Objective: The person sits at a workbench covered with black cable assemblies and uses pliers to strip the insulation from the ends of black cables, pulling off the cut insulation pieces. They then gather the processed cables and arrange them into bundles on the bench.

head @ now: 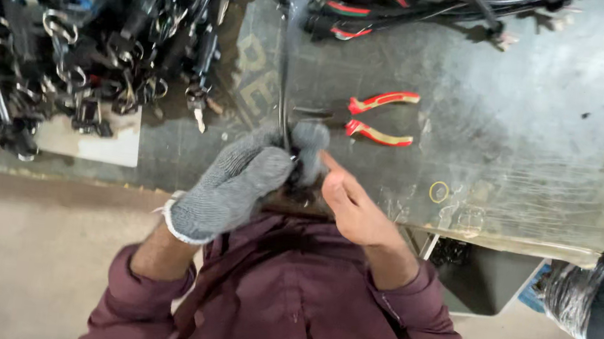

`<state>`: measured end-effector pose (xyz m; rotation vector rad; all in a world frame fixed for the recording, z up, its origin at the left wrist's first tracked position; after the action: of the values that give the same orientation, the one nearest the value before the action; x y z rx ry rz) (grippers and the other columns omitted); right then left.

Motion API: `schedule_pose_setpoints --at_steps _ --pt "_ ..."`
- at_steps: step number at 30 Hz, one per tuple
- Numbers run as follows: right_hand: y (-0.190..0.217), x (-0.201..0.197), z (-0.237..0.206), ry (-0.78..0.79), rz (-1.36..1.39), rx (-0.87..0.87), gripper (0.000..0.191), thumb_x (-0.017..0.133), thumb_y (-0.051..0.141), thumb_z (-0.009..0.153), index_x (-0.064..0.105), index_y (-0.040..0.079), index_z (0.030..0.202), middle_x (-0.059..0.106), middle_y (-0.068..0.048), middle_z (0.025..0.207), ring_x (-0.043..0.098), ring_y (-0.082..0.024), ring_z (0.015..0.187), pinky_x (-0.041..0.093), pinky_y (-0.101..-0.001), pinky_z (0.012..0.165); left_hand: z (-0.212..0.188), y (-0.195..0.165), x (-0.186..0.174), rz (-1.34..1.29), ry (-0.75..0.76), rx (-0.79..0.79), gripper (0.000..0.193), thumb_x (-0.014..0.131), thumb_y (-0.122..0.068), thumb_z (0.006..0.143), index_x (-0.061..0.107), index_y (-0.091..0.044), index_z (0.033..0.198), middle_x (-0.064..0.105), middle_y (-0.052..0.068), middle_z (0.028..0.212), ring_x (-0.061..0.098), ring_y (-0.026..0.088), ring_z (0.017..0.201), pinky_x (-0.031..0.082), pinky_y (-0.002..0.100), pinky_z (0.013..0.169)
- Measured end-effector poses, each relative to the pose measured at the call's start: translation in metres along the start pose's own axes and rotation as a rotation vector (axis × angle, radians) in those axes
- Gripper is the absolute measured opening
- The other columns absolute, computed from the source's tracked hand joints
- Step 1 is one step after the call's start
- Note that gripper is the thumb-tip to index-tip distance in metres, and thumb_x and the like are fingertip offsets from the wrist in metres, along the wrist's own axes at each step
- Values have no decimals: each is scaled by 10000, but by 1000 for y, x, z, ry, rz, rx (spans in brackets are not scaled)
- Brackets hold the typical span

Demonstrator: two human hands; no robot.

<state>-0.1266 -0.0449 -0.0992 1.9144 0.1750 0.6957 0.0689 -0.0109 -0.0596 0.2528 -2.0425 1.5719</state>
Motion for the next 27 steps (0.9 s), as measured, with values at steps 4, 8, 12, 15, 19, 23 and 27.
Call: schedule_pose_setpoints --at_steps 4,8,12,15,19,23,27 --pt "-41 -16 -22 43 -343 -1 420 592 421 1091 586 3 1141 526 15 814 449 -89 728 393 -247 676 2 -6 5 467 -277 174 340 790 -170 924 684 -25 1213 738 64 1151 692 145 1057 566 319 959" --pt "-35 -27 -21 -18 -538 -322 445 644 365 1066 546 13 1320 600 -6 940 555 -104 848 489 -275 807 -2 19 17 578 -326 460 275 802 -115 968 671 -51 1201 685 70 1218 639 174 1230 515 301 1081" --pt "-22 -17 -14 10 -622 -423 410 623 314 1106 508 8 1352 622 -93 1123 586 -195 998 494 -330 922 -9 29 9 476 -337 312 314 838 -162 916 698 -51 1175 711 62 1153 664 214 1109 545 327 1004" --pt "-14 -12 -10 46 -764 -530 359 637 276 1059 557 27 1304 623 -112 1126 598 -244 985 495 -351 907 -13 25 5 652 -416 49 326 890 -245 830 743 -67 1060 757 57 1002 723 217 923 573 341 848" --pt "-8 -13 -11 73 -803 -585 296 609 244 1111 565 34 1314 634 -146 1180 627 -288 1010 520 -356 883 -11 10 10 981 -305 319 367 887 -260 864 726 -102 1153 759 81 1131 747 246 1075 569 382 988" --pt "-13 -11 -18 44 -741 -448 337 588 263 1097 586 -7 1300 608 -133 1067 578 -234 854 483 -308 739 -4 9 0 1004 -156 253 484 876 -292 846 680 -56 1219 744 114 1126 725 299 1044 565 390 887" --pt "-27 -10 -21 -31 -493 -328 408 563 301 1098 537 -24 1343 561 -28 956 526 -112 793 447 -261 705 -4 10 4 1074 -158 325 392 798 -230 934 678 -108 1286 717 89 1152 692 321 1057 534 398 877"
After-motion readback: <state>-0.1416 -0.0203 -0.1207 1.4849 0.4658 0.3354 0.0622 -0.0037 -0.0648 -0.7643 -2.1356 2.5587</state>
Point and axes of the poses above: each hand's wrist, its own z-axis towards the middle knuckle, its own x-axis out of the palm, y = z × x, the point moved 2 cm from there along z, towards the middle knuckle
